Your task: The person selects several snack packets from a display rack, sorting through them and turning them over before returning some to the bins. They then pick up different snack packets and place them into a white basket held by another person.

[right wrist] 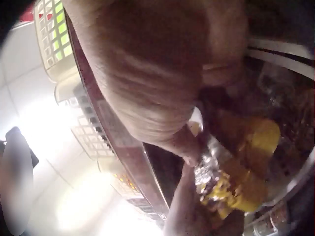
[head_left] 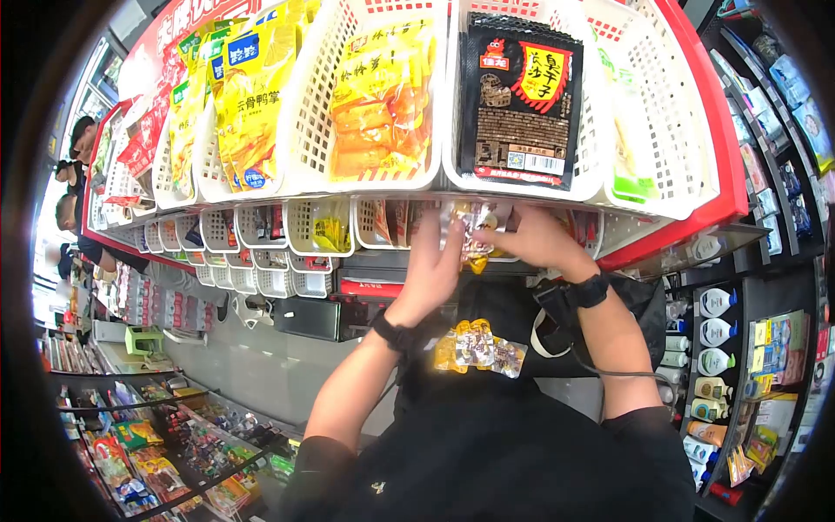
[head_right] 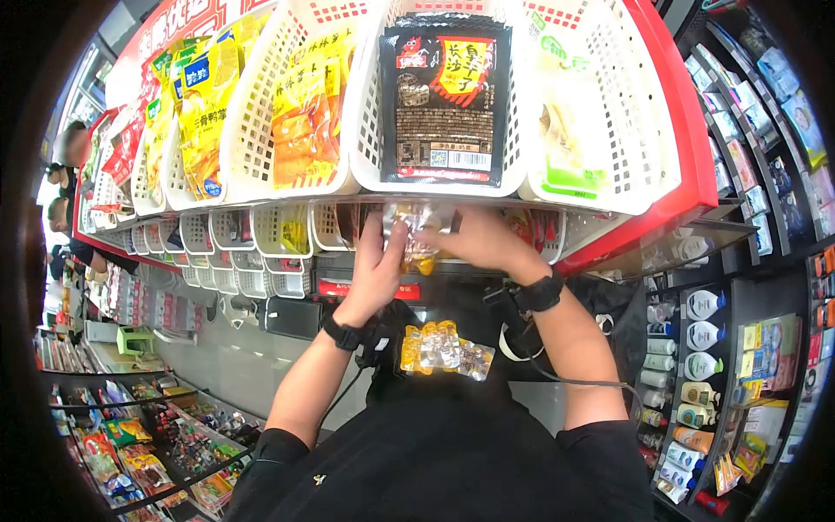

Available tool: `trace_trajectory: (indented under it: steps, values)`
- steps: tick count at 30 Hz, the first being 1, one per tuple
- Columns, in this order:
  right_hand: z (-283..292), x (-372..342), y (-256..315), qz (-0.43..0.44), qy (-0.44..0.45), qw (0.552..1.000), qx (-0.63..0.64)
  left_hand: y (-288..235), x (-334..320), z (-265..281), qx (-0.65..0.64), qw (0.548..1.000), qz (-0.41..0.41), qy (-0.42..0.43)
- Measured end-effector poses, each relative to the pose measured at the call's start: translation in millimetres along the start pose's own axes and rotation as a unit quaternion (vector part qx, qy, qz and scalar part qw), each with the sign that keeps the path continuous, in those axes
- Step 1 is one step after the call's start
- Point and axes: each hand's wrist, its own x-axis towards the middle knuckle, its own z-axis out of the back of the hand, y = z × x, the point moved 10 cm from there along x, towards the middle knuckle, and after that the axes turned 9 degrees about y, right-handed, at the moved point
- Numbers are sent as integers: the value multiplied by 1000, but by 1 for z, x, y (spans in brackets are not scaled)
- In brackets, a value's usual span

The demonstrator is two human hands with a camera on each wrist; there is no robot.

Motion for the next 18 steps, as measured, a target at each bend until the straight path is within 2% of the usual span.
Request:
trace_trajectory:
  steps: [1,2,3,5,6,7,9,10,13,15,18]
  values:
    - [18,-4,15,52,-88,989,-111,-10,7,-2,29,999,-28,-2]
    - [24,-1,11,68,-105,982,-138,-22,10,-5,58,997,-57,-4]
    - [32,3,-2,84,-123,975,-164,-40,11,-8,-9,995,-100,-23]
    - [40,8,-30,85,-140,964,-208,-83,-8,-11,241,952,-184,-46]
    - [35,10,-32,28,-115,967,-225,-98,-19,-16,360,905,-219,-55]
    - [29,9,-32,-31,-87,966,-240,-100,-23,-27,387,889,-244,1]
    - [9,6,-14,-70,-9,975,-212,-76,-23,-47,422,875,-214,106]
    - [5,9,-8,-45,-11,963,-266,-61,-23,-58,438,863,-200,155]
    - [4,28,12,25,8,904,-426,-55,-21,-66,437,865,-207,132]
    - [11,32,27,193,-67,894,-398,-52,-18,-69,442,865,-199,128]
    - [5,63,13,246,-57,847,-468,-44,-13,-69,449,865,-188,122]
